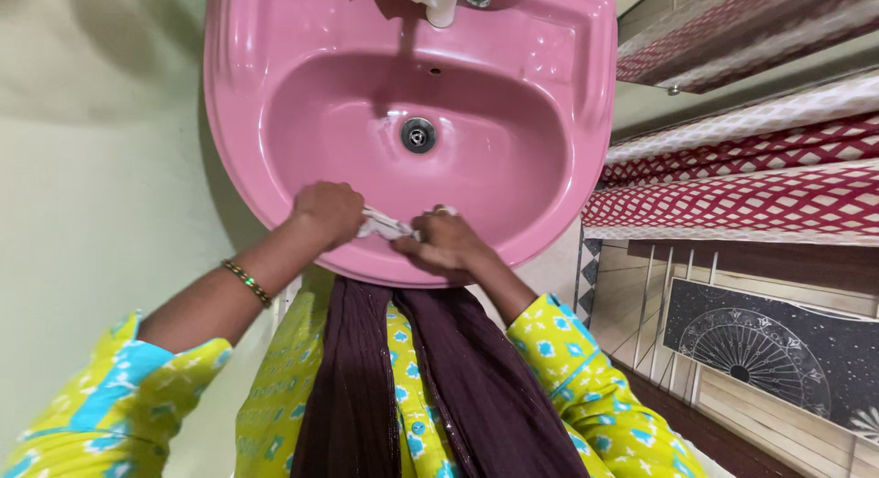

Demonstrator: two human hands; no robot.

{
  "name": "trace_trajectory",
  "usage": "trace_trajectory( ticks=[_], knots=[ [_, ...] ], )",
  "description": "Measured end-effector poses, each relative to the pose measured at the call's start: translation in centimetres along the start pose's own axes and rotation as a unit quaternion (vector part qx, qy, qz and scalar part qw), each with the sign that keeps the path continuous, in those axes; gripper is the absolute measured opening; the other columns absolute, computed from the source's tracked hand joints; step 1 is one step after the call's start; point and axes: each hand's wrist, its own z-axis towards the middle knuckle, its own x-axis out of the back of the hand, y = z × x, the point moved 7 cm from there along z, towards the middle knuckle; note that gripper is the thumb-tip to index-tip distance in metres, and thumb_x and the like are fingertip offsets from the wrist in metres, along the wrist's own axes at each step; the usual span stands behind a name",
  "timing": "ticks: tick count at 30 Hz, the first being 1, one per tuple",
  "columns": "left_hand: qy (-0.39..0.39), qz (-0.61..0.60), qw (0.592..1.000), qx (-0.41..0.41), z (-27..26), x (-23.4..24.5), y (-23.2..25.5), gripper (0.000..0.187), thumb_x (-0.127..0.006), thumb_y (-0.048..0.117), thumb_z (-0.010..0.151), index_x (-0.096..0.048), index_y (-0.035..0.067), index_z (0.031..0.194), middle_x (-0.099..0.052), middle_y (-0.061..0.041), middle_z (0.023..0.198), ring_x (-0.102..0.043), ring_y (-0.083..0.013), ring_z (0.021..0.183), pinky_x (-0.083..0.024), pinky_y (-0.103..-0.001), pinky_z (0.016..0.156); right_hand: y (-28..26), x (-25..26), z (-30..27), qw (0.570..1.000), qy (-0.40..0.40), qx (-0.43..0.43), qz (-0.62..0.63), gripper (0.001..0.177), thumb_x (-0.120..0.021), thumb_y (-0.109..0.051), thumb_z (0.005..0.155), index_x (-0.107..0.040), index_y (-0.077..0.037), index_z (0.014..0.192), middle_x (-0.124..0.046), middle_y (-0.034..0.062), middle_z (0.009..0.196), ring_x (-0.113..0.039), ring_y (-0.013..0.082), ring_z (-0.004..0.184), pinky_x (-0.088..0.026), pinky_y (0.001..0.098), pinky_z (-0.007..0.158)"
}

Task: The person wipes the interior and rim of a pink bathroom sink using a white cloth. They repeatedly rub the basin, faucet area, and drain with the cloth, occasionally refolding it to continue cleaning.

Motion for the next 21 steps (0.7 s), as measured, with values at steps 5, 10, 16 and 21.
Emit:
trace_trajectory(
  ticks=[5,10,16,21],
  knots=[
    [0.031,0.308,0.951,-0.005,1.3,2.0,-6.0,0.028,-0.055,0.020,0.101,-0.081,0.012,0.107,-0.078,-0.012,0.119,-0.070,-0.0242,0.120,-0.028,-0.046,0.129,-11.2,0.0,2.1,0.949,0.192,0.143,0.207,0.036,-0.057,-0.037,0.098,-0.068,-0.004,0.102,-0.066,0.0252,0.087,-0.062,0.0430,0.098,-0.050,0.0551,0.083],
    [0.081,0.232,0.969,0.010,0.1,3.6,-5.7,0.038,-0.060,0.036,0.087,-0.079,0.008,0.106,-0.070,-0.016,0.123,-0.058,-0.0306,0.130,-0.032,-0.045,0.116,-11.9,0.1,1.6,0.940,0.194,0.197,0.202,0.026,-0.056,-0.027,0.100,-0.059,-0.002,0.105,-0.063,0.0239,0.096,-0.062,0.0436,0.095,-0.049,0.0532,0.083],
    [-0.085,0.029,0.996,-0.021,-1.6,-0.1,0.7,0.047,-0.052,0.040,0.098,-0.077,0.002,0.111,-0.074,-0.020,0.117,-0.071,-0.0345,0.112,-0.053,-0.048,0.102,-4.7,-0.3,-3.5,0.980,0.131,0.135,0.060,0.030,-0.055,-0.025,0.088,-0.063,-0.007,0.111,-0.068,0.0154,0.093,-0.068,0.0378,0.098,-0.035,0.0666,0.111],
    [-0.124,-0.132,0.980,-0.079,-1.4,-0.3,5.8,0.057,-0.054,0.051,0.094,-0.074,0.001,0.111,-0.072,-0.022,0.111,-0.070,-0.0379,0.107,-0.055,-0.050,0.093,3.1,1.4,-8.1,0.982,0.141,0.079,-0.097,0.038,-0.060,-0.033,0.087,-0.069,-0.018,0.121,-0.066,0.0169,0.133,-0.050,0.0464,0.136,-0.013,0.0645,0.123]
  ],
)
